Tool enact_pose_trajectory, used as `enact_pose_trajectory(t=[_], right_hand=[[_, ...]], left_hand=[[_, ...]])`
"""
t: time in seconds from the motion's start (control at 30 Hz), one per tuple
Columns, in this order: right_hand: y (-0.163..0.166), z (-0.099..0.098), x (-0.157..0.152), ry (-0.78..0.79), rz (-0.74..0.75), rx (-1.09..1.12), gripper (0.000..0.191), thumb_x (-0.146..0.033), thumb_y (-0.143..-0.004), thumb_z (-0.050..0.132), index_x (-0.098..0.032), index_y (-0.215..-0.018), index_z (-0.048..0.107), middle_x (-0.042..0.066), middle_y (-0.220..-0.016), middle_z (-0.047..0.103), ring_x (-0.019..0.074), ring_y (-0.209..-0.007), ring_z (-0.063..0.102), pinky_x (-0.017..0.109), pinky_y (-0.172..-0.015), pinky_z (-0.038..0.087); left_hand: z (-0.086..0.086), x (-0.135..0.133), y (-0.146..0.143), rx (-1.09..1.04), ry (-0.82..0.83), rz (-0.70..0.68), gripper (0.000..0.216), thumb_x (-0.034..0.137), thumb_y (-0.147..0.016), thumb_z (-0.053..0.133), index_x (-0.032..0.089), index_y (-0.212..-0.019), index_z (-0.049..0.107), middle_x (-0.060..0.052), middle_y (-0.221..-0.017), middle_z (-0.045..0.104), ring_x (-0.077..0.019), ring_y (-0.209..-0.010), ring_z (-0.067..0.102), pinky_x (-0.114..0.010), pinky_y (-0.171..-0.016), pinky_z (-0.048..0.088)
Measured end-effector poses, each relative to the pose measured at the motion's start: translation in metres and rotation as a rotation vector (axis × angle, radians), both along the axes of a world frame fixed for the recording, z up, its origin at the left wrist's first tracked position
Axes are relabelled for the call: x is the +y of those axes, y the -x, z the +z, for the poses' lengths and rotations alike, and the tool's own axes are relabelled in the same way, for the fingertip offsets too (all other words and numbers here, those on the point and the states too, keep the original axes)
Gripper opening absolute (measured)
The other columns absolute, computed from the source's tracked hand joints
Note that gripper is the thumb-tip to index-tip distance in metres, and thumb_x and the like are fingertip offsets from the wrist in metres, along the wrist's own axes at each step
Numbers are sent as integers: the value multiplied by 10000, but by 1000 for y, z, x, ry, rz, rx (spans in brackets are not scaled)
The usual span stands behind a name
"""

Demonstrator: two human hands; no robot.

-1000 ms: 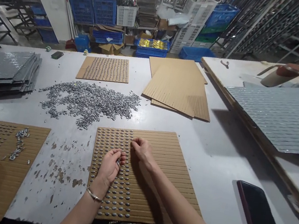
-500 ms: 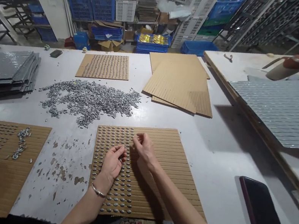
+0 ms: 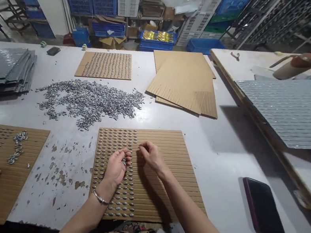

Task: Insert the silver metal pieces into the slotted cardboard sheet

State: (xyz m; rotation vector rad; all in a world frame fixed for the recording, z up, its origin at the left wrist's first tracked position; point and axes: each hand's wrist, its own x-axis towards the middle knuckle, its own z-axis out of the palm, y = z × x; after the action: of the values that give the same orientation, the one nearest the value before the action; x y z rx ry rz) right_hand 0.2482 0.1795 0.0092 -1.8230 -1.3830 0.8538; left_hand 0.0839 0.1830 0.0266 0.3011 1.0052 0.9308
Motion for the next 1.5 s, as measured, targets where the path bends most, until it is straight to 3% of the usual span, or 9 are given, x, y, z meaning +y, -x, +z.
enact_pose_trajectory(t=[0.17, 0.27, 0.4, 0.53, 0.77, 1.07, 1.27, 1.4, 1.5], right_hand=[[-4, 12, 8, 133, 262, -559, 157, -128, -838, 457, -180, -842, 604, 72, -856, 667, 169, -750, 588, 254, -641, 363], [0, 15, 13, 188, 354, -676, 132, -161, -862, 463, -192, -847, 591, 83, -873, 661, 180, -731, 582, 264, -600, 324], [0, 13, 12, 150, 322, -615, 99, -209, -886, 494, -203, -928, 584, 63, -901, 654, 179, -785, 576, 257, -630, 330], [-4, 6, 2, 100, 259, -525, 87, -225, -893, 526, -214, -918, 608, 43, -947, 634, 162, -825, 567, 245, -667, 348], [-1, -6, -4, 108, 211, -596, 211, -292, -973, 413, -203, -939, 602, 51, -998, 613, 153, -823, 569, 246, -638, 343], [8, 15, 22, 146, 269, -551, 238, -297, -955, 433, -192, -813, 593, 75, -844, 659, 173, -737, 577, 267, -635, 342], [10, 10, 32, 199, 270, -574, 219, -272, -934, 445, -183, -807, 600, 106, -867, 676, 201, -765, 599, 280, -639, 353], [10, 12, 28, 184, 192, -540, 129, -267, -904, 500, -181, -864, 587, 97, -895, 663, 195, -792, 591, 271, -652, 364], [13, 21, 14, 66, 98, -349, 140, -300, -890, 524, -186, -827, 576, 42, -787, 639, 161, -705, 559, 257, -638, 373]], left_hand=[[2, -1, 12, 41, -39, 12, 336, 315, -668, 774, 156, -841, 534, -61, -795, 679, -105, -609, 578, -210, -539, 426], [3, -2, 15, 86, -60, -8, 410, 394, -619, 806, 162, -798, 519, -25, -731, 658, -85, -556, 545, -189, -492, 388], [4, -3, 17, 141, -67, -19, 431, 414, -568, 832, 147, -767, 559, 18, -627, 601, -55, -482, 481, -168, -435, 315], [4, -3, 21, 87, -58, -2, 419, 345, -534, 856, 133, -801, 614, -9, -688, 639, -71, -548, 537, -179, -495, 381], [3, -3, 20, 47, -34, 13, 351, 225, -577, 831, 143, -840, 613, -45, -799, 684, -96, -644, 600, -195, -578, 440], [1, -2, 22, 41, -29, 29, 375, 240, -556, 846, 139, -837, 619, -37, -776, 671, -88, -620, 582, -191, -560, 429], [1, -1, 20, 53, -15, 21, 382, 232, -533, 854, 137, -832, 637, -11, -714, 646, -73, -587, 560, -177, -537, 402], [1, 0, 18, 50, -11, 25, 379, 220, -512, 858, 143, -797, 620, -17, -731, 655, -82, -605, 575, -181, -550, 412], [3, -1, 15, 47, -12, 10, 395, 232, -498, 868, 138, -790, 619, -9, -709, 642, -78, -597, 563, -178, -540, 407]])
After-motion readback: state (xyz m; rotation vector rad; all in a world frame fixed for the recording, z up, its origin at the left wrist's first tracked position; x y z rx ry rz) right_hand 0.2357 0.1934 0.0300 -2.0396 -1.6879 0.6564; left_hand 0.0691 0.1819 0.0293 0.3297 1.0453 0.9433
